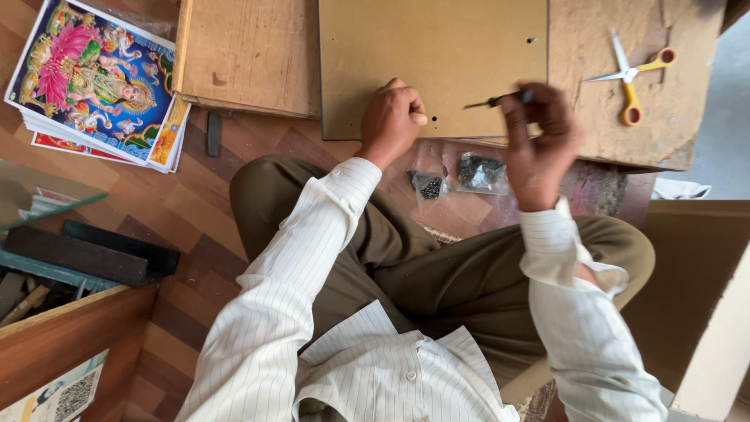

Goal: The person sits on the floor and assembles a picture frame by inserting screws into the backboard using a screwdriver and scissors. They tighten the screws and handle the frame components to secure them together.

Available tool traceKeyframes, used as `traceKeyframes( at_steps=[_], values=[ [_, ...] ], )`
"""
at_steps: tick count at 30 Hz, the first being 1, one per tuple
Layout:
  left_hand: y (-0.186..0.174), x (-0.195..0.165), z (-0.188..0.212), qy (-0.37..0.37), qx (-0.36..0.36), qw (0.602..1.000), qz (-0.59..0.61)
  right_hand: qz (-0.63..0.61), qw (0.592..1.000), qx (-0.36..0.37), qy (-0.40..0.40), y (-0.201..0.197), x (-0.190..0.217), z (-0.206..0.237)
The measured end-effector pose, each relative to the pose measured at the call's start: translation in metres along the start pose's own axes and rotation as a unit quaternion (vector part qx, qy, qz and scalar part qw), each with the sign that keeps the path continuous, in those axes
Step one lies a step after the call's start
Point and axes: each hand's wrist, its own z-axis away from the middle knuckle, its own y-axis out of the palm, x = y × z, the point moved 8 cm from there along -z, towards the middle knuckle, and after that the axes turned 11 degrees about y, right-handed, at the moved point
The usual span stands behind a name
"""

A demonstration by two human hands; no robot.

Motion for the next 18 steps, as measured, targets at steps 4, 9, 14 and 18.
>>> traceKeyframes(
  at_steps=[4, 9, 14, 18],
  values=[
    [-0.001, 0.008, 0.003, 0.014, -0.003, 1.0, 0.026, 0.102, 0.995, -0.006, -0.013, 0.021, 0.002, 0.017],
    [0.003, 0.019, 0.004, 0.021, 0.001, 0.998, 0.066, 0.179, 0.976, 0.001, -0.121, 0.035, 0.011, 0.02],
    [0.001, 0.017, 0.006, 0.026, 0.006, 0.997, 0.073, 0.081, 0.994, 0.005, -0.072, 0.041, 0.005, 0.016],
    [-0.009, 0.006, 0.008, 0.025, 0.011, 0.978, 0.208, 0.08, 0.99, 0.033, -0.112, 0.055, 0.012, 0.023]
  ],
)
